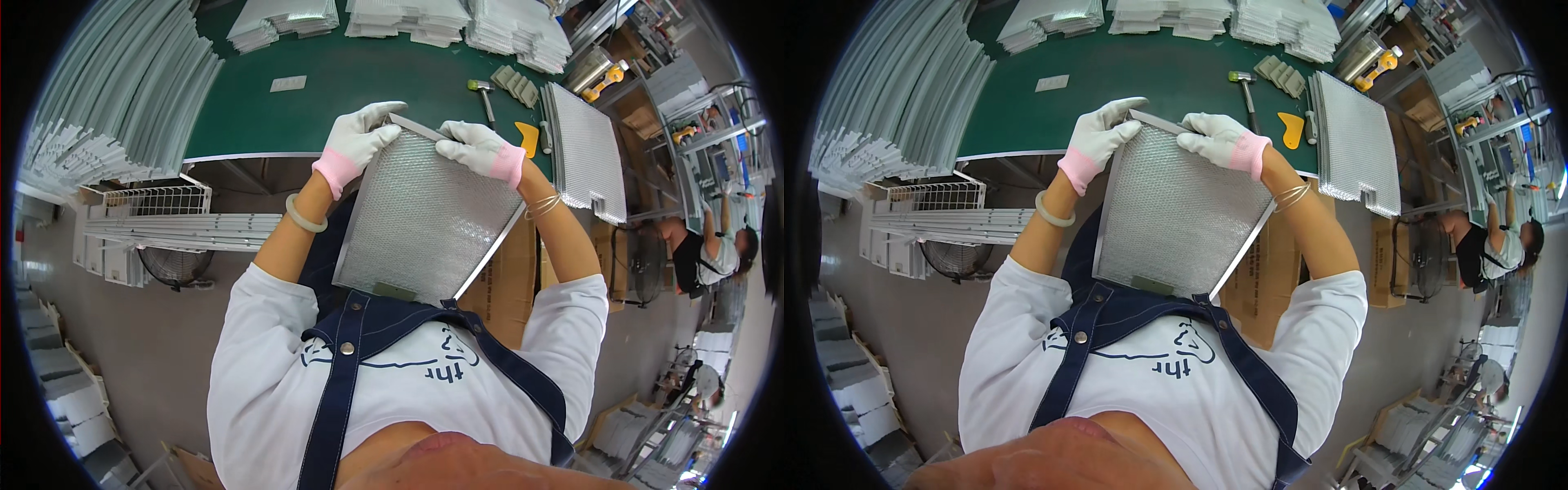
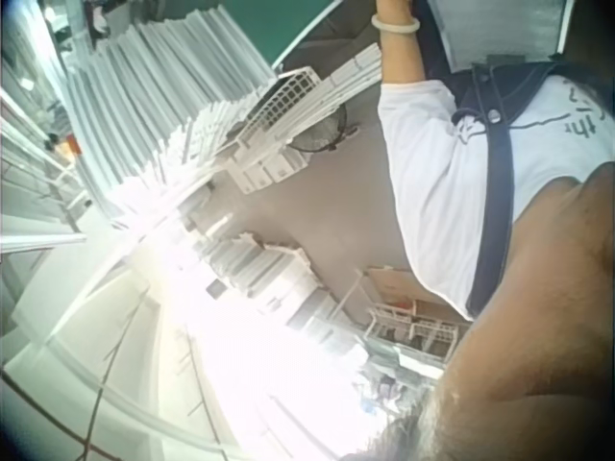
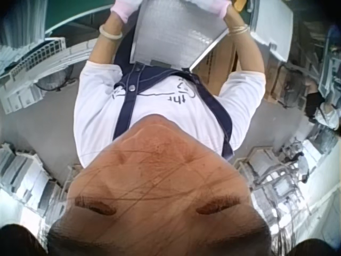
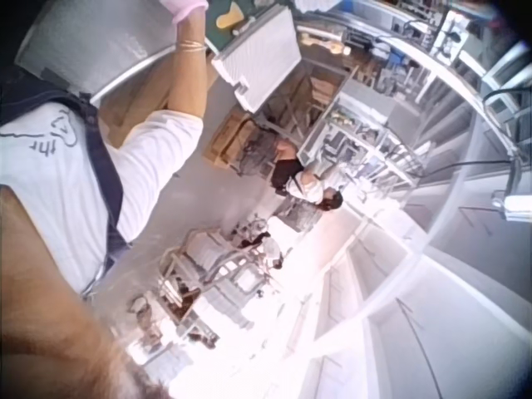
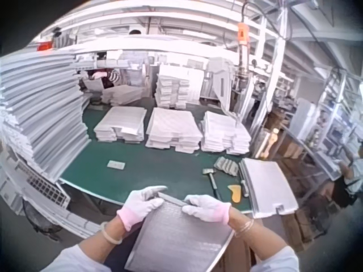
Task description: Assembling industrial air filters by placing metal mesh layers into metal frames and securing them using a pneumatic press.
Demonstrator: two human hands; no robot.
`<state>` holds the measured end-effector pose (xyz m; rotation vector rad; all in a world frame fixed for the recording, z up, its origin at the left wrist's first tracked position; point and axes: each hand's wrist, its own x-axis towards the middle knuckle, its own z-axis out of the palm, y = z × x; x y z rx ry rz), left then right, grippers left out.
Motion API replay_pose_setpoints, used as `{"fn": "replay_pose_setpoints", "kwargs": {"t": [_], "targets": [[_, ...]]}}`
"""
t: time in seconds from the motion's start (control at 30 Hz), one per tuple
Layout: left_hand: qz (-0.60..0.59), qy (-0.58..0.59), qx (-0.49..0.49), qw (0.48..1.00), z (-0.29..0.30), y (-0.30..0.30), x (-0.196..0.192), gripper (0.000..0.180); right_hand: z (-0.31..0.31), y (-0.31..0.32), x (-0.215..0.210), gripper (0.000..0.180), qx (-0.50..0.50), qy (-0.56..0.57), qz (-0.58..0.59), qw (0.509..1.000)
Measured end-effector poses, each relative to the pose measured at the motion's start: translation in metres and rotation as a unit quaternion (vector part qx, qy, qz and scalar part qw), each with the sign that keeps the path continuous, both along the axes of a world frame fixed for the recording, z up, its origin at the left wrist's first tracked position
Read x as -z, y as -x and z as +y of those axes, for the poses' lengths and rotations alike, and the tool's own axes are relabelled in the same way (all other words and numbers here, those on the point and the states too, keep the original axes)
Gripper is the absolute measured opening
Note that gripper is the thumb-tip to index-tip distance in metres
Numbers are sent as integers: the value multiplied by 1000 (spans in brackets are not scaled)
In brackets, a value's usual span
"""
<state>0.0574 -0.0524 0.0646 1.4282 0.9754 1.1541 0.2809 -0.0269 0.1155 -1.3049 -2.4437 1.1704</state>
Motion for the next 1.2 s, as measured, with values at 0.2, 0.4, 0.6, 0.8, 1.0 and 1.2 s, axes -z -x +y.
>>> {"fn": "replay_pose_setpoints", "kwargs": {"t": [0.2, 0.4, 0.6, 0.8, 1.0, 1.2], "targets": [[-22, 11, 22, 999, 5, -1, 1, 34, 4, -5, 6, 37, 22, 39, 11, 999], [0, 4, -8, 1000, 5, -1, 1, 31, 0, -3, 11, 33, -18, -54, -5, 998], [18, 46, 41, 998, 5, 7, -6, 34, -9, -2, 12, 31, -32, -131, -92, 987], [-23, 13, 64, 998, 4, 6, 3, 49, -25, 1, 23, 31, -12, -301, -96, 949], [-51, 48, 91, 993, 8, 7, 11, 47, -21, 1, 23, 30, -24, -308, -143, 940], [-206, 50, 89, 973, -1, -1, 24, 33, -20, 6, 28, 29, -29, -321, -154, 934]]}}
